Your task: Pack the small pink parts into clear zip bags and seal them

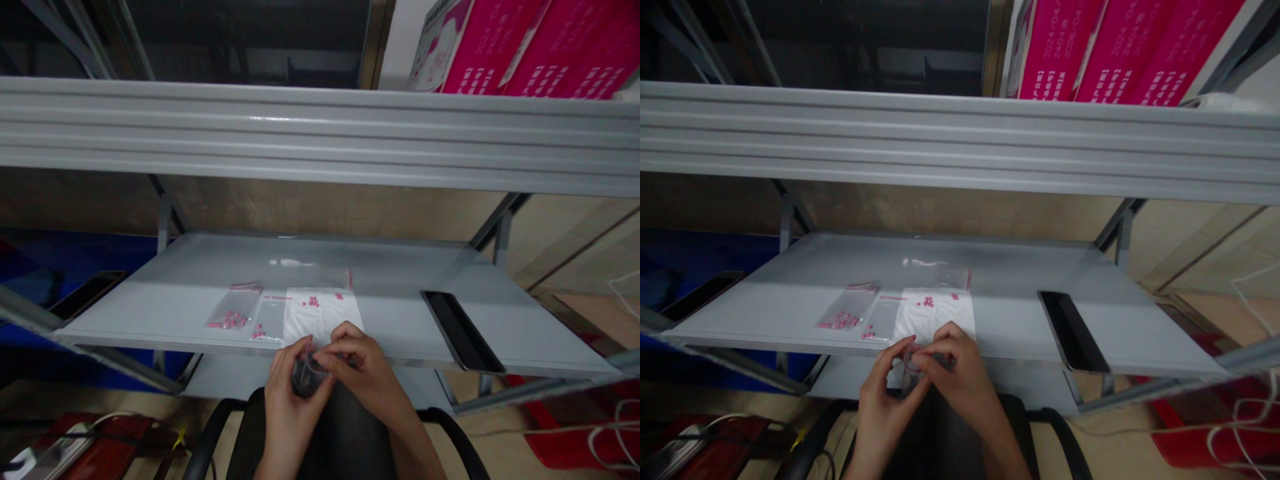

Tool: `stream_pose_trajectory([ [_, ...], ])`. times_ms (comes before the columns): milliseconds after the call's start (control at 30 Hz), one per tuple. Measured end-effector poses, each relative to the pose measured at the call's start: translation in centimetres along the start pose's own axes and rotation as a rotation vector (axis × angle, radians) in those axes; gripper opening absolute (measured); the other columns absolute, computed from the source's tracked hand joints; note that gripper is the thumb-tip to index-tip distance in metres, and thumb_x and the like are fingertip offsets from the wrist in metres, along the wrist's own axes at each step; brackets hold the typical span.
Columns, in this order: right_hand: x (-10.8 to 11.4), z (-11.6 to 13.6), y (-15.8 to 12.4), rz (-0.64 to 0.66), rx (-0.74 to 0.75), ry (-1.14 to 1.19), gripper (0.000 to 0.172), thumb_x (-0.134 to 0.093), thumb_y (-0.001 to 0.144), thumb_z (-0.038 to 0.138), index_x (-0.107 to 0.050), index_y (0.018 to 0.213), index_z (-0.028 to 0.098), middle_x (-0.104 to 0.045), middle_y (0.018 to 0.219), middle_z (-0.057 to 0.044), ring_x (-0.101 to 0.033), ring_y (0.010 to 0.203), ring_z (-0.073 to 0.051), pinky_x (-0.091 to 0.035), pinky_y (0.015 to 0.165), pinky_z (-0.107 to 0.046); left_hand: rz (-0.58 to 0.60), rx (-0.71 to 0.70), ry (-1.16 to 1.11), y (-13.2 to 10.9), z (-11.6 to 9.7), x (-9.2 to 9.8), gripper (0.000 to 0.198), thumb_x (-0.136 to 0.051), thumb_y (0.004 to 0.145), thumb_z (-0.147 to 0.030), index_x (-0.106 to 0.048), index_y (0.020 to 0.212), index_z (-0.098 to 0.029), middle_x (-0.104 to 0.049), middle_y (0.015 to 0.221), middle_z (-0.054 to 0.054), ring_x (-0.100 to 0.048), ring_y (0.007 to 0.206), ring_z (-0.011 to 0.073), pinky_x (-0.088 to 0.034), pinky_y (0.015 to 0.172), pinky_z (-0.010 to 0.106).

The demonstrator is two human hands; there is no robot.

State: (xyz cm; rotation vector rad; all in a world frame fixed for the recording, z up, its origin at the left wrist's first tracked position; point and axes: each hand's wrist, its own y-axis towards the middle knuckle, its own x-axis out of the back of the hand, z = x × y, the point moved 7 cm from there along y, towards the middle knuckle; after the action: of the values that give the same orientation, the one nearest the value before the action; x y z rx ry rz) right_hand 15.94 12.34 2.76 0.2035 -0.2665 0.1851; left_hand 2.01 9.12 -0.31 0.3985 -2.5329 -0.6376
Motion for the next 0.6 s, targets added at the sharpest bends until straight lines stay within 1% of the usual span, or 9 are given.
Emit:
stream_pose_trajectory([
  [100, -0.5, -0.8, -0.5, -0.027, -0.028, 0.076, 0.007, -0.074, 0.071, 0.020, -0.076, 0.078, 0.021, -0.061, 0.088, -0.004, -0.058, 0.075, -0.016, -0.044, 0.063, -0.027, -0.030, -0.035, 0.066, 0.0, -0.5, 0.3, 0.046, -0.076, 0.071, -0.025, -0.061, 0.114, -0.024, -0.071, 0.102, 0.008, -0.067, 0.091, 0.0271, -0.052, 0.080, 0.043],
  [167, -0.6, -1.0, -0.6, -0.014, -0.020, 0.150, 0.003, -0.070, 0.074, 0.019, -0.072, 0.074, 0.019, -0.063, 0.083, -0.004, -0.060, 0.076, -0.017, -0.046, 0.066, -0.028, -0.022, -0.006, 0.078, 0.1, -0.6, 0.5, 0.054, -0.079, 0.066, -0.025, -0.060, 0.116, -0.024, -0.070, 0.098, 0.006, -0.066, 0.088, 0.0266, -0.050, 0.080, 0.043],
  [200, -0.6, -1.1, -0.6, -0.002, -0.017, 0.185, 0.005, -0.067, 0.076, 0.019, -0.071, 0.073, 0.019, -0.064, 0.079, -0.004, -0.061, 0.075, -0.017, -0.046, 0.067, -0.029, 0.004, 0.031, 0.047, 0.1, -0.5, 0.6, 0.060, -0.081, 0.063, -0.026, -0.058, 0.119, -0.023, -0.069, 0.093, 0.005, -0.065, 0.083, 0.0249, -0.050, 0.077, 0.040],
  [267, -0.2, -1.1, -0.7, 0.021, -0.003, 0.237, 0.005, -0.066, 0.076, 0.018, -0.070, 0.074, 0.018, -0.065, 0.077, -0.003, -0.062, 0.074, -0.017, -0.047, 0.068, -0.029, 0.115, 0.131, -0.091, 0.2, -0.1, 0.3, 0.066, -0.080, 0.063, -0.026, -0.056, 0.124, -0.021, -0.064, 0.079, -0.001, -0.061, 0.068, 0.0185, -0.050, 0.067, 0.032],
  [300, 0.0, -1.0, -0.7, 0.035, 0.003, 0.254, 0.004, -0.067, 0.076, 0.017, -0.071, 0.075, 0.018, -0.065, 0.077, -0.003, -0.062, 0.075, -0.017, -0.047, 0.069, -0.029, 0.196, 0.183, -0.173, 0.2, 0.0, 0.0, 0.061, -0.077, 0.066, -0.027, -0.057, 0.122, -0.020, -0.059, 0.071, -0.004, -0.056, 0.060, 0.0154, -0.048, 0.061, 0.027],
  [333, 0.2, -1.0, -0.8, 0.051, 0.006, 0.272, 0.004, -0.067, 0.075, 0.016, -0.071, 0.076, 0.019, -0.065, 0.078, -0.002, -0.062, 0.075, -0.016, -0.047, 0.069, -0.028, 0.275, 0.223, -0.240, 0.1, 0.0, -0.2, 0.050, -0.074, 0.069, -0.028, -0.061, 0.117, -0.019, -0.054, 0.064, -0.006, -0.052, 0.055, 0.0131, -0.045, 0.055, 0.024],
  [400, 0.5, -0.9, -1.0, 0.071, -0.002, 0.302, 0.005, -0.068, 0.075, 0.015, -0.071, 0.077, 0.019, -0.065, 0.078, -0.002, -0.063, 0.075, -0.015, -0.047, 0.069, -0.027, 0.367, 0.248, -0.303, 0.2, -0.2, -0.2, 0.027, -0.067, 0.076, -0.028, -0.069, 0.101, -0.018, -0.048, 0.058, -0.006, -0.048, 0.053, 0.0117, -0.042, 0.052, 0.021],
  [467, 0.6, -0.9, -1.3, 0.074, -0.020, 0.313, 0.006, -0.067, 0.075, 0.014, -0.070, 0.076, 0.019, -0.065, 0.077, -0.001, -0.063, 0.074, -0.014, -0.047, 0.069, -0.026, 0.352, 0.205, -0.287, 0.7, -0.6, 0.6, 0.013, -0.064, 0.079, -0.027, -0.072, 0.086, -0.018, -0.050, 0.060, -0.004, -0.050, 0.057, 0.0126, -0.042, 0.056, 0.021],
  [600, 0.3, -0.6, -1.8, 0.073, -0.035, 0.296, 0.008, -0.066, 0.075, 0.012, -0.068, 0.076, 0.019, -0.066, 0.077, 0.000, -0.063, 0.074, -0.014, -0.048, 0.070, -0.026, 0.271, 0.083, -0.230, 1.9, -1.6, 1.9, 0.012, -0.064, 0.080, -0.023, -0.071, 0.071, -0.019, -0.055, 0.062, -0.002, -0.053, 0.061, 0.0137, -0.043, 0.059, 0.022],
])
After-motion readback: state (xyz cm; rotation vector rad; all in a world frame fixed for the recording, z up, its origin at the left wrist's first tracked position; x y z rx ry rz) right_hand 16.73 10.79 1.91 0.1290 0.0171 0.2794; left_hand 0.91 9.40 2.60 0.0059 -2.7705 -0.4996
